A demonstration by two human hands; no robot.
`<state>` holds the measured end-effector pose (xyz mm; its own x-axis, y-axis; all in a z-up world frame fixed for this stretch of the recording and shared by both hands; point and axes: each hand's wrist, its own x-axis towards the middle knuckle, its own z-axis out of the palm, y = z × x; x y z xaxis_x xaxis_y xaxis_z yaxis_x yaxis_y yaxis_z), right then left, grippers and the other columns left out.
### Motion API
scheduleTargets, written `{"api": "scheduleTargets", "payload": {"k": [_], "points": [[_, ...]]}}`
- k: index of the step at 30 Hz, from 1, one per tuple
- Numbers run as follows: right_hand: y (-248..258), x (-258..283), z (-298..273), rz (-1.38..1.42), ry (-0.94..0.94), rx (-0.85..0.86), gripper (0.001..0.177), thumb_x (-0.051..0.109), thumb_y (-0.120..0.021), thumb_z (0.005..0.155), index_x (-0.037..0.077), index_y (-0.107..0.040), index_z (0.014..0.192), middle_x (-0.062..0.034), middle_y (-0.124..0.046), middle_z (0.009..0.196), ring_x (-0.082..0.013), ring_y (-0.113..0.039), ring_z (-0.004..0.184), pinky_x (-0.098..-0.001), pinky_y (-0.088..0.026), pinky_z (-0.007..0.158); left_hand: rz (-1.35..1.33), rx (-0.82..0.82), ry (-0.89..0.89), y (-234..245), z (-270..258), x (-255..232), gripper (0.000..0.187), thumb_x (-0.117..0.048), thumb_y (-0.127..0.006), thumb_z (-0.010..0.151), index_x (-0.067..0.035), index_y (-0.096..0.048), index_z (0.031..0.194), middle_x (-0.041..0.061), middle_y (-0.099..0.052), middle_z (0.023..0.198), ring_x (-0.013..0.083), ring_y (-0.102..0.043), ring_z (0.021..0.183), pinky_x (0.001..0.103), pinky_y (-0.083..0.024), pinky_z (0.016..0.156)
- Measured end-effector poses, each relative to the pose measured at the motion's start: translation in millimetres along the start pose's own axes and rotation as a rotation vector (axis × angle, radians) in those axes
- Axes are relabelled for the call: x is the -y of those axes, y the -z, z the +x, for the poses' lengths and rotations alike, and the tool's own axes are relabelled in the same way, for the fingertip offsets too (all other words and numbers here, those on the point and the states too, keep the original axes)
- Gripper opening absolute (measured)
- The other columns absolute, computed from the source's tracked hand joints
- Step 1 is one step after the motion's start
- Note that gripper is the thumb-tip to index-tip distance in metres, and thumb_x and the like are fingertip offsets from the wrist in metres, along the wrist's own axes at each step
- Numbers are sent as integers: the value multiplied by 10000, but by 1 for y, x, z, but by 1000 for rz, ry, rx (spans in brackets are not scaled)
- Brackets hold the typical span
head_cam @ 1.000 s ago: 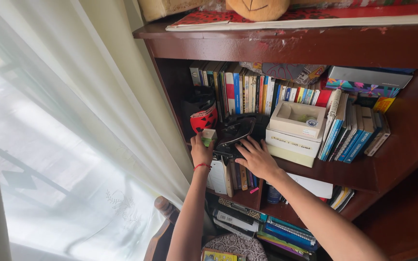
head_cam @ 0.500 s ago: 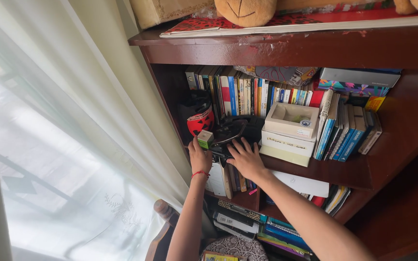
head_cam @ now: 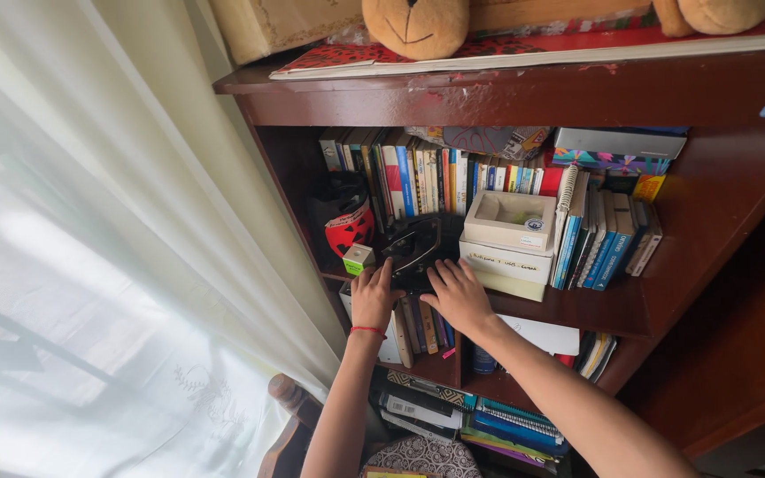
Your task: Organize various objects and school supplies on a wooden bookshelf.
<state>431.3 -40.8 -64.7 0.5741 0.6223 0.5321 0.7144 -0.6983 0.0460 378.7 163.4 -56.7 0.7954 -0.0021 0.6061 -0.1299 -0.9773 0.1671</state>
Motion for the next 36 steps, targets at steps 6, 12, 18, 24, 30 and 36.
{"api": "scheduleTargets", "payload": {"k": [6,12,18,24,30,36], "points": [[-10,4,4,10,-28,-55,621,518,-622,925,-1,-665,1263,-234,-637,1333,-369,-564,1290,-500,-372,1093,65,60,51,-2,9,5,811,-350,-855,686,-125,-569,1411,50,-724,1189,279,-612,1139,446,-451,939],[5,8,-5,31,-75,41,658,464,-693,873,-24,-613,1307,-231,-594,1390,-360,-522,1343,-487,-355,1105,176,57,98,9,-3,-18,838,-373,-859,699,-120,-524,1424,63,-691,1166,313,-587,1148,463,-454,914],[25,10,-40,-4,-43,43,651,227,-728,811,-48,-554,1375,-240,-511,1462,-345,-463,1372,-492,-325,1133,70,39,197,7,-15,-27,879,-241,-845,728,-73,-429,1484,138,-579,1276,358,-592,1122,475,-498,892],[32,5,-66,37,-55,53,607,134,-696,812,-8,-561,1387,-187,-507,1493,-318,-407,1435,-508,-274,1189,-74,51,219,-12,-9,-25,764,-108,-732,868,-90,-377,1544,213,-558,1232,433,-625,1098,502,-531,892],[41,-11,-85,90,-12,90,566,175,-707,833,1,-584,1357,-159,-508,1492,-316,-387,1434,-537,-255,1171,-66,55,196,-10,-11,-28,754,-93,-708,895,-58,-358,1562,224,-547,1248,428,-616,1107,493,-531,894],[52,-31,-80,117,-23,54,378,151,-681,893,-19,-651,1229,-179,-573,1416,-331,-459,1409,-509,-344,1159,3,64,249,24,4,-56,888,-291,-855,764,-71,-399,1494,181,-502,1370,378,-531,1181,481,-482,944]]}}
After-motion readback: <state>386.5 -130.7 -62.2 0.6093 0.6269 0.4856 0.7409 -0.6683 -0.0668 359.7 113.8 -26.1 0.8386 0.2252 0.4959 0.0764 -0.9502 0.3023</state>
